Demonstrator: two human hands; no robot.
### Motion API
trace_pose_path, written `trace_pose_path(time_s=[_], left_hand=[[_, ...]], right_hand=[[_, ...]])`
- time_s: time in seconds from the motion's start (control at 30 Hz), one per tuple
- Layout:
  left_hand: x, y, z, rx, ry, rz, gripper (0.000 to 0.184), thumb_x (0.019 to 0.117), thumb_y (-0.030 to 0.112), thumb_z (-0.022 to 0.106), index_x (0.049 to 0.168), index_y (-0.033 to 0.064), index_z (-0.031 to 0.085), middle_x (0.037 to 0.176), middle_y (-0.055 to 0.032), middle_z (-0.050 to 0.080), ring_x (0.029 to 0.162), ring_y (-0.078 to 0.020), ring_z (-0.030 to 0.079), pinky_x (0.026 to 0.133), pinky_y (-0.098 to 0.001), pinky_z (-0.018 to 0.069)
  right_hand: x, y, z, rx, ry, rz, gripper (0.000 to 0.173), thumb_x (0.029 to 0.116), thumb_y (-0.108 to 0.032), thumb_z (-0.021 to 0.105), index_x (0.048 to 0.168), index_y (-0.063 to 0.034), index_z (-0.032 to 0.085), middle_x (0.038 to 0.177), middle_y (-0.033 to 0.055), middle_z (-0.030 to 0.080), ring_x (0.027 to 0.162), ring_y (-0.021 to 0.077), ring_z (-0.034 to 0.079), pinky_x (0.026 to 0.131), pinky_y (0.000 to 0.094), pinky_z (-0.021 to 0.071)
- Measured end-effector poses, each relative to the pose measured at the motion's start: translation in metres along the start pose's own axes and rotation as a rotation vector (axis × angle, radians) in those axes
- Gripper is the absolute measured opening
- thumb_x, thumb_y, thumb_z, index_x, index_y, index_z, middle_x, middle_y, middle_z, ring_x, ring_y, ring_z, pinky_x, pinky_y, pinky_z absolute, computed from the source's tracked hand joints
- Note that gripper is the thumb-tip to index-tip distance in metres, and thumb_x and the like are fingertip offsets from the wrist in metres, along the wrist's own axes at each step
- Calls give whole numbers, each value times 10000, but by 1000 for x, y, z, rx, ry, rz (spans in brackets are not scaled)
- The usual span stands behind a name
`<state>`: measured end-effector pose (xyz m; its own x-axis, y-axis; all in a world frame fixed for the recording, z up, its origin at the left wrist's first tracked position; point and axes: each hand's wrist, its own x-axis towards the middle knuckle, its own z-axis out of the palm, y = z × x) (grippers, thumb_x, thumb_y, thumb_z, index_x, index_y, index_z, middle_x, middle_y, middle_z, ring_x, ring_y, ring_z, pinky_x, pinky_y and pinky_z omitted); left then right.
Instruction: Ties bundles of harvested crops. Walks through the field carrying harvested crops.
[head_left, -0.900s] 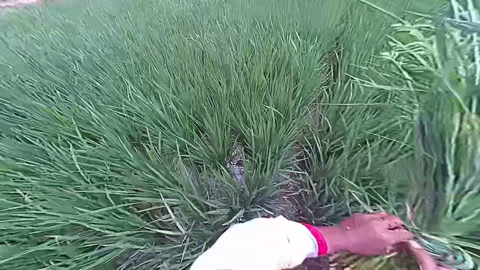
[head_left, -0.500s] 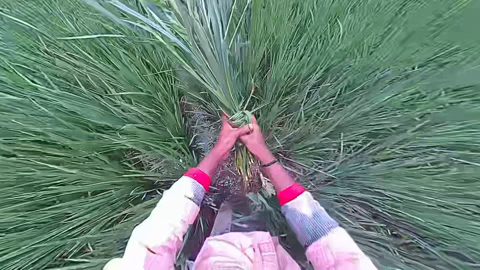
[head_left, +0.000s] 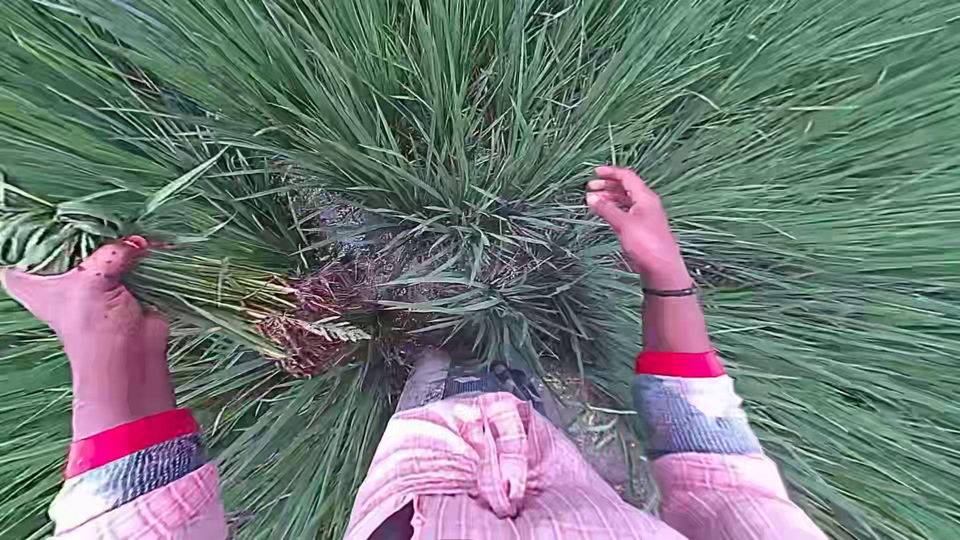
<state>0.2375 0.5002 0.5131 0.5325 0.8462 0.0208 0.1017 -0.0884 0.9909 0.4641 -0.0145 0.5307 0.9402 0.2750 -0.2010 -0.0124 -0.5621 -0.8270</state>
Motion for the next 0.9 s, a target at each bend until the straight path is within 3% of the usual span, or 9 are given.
trace_pose_path(time_s=[0.1,0.2,0.3,0.4,0.53,0.67,0.73,0.83,0.9], left_hand=[[-18,43,-13,265,279,-120,439,881,-101,626,1289,-71,465,1061,-68,575,917,-31,592,854,-200,519],[-34,39,-47,505,266,-117,664,909,-60,601,1484,-156,284,1353,-227,532,1149,-61,561,979,-158,457],[-49,44,-32,488,383,-182,681,920,-76,596,1496,-150,240,1362,-243,506,1147,-87,566,968,-175,465],[-47,29,-17,431,380,-164,776,914,-69,604,1543,-115,151,1438,-232,460,1203,-81,554,983,-187,473],[-27,6,23,476,304,-157,742,932,2,629,1544,-92,219,1439,-230,492,1246,-130,553,1023,-239,478],[8,-24,67,537,211,-140,972,845,21,727,1591,-68,110,1559,-246,396,1414,-204,455,1152,-278,391],[28,-38,98,650,185,-135,1060,790,67,805,1597,-63,130,1553,-265,410,1433,-265,448,1176,-335,374],[45,-38,174,859,106,-137,1031,790,147,810,1587,-63,189,1520,-281,453,1437,-319,447,1189,-407,352],[53,-37,234,943,47,-133,1003,797,152,806,1581,-59,216,1507,-283,471,1430,-339,457,1186,-438,355]], right_hand=[[-79,98,-61,-55,236,342,372,1047,-99,518,1396,27,500,1249,203,615,1027,187,631,901,372,521],[-182,165,-105,-118,345,642,385,1048,-116,505,1389,63,507,1221,241,614,960,201,630,856,377,521],[-274,179,-133,-42,575,836,371,1062,-108,487,1393,61,486,1216,220,597,922,139,609,798,322,514],[-321,179,-160,26,747,901,352,1079,-133,455,1389,34,480,1141,132,586,850,49,589,726,246,506],[-317,175,-177,92,853,885,348,1082,-175,473,1378,7,493,1114,85,602,831,19,604,707,213,512],[-278,194,-193,146,828,831,346,1075,-179,492,1372,-1,507,1093,75,636,824,27,641,706,214,537],[-252,205,-200,164,816,803,321,1068,-153,487,1347,5,506,1051,53,634,797,14,646,684,195,542],[-213,228,-221,201,813,829,333,1099,-205,432,1351,-5,519,1040,52,650,794,18,641,683,201,529],[-192,249,-241,261,840,849,423,1128,-308,285,1326,-43,549,996,6,684,785,29,664,677,214,534]])
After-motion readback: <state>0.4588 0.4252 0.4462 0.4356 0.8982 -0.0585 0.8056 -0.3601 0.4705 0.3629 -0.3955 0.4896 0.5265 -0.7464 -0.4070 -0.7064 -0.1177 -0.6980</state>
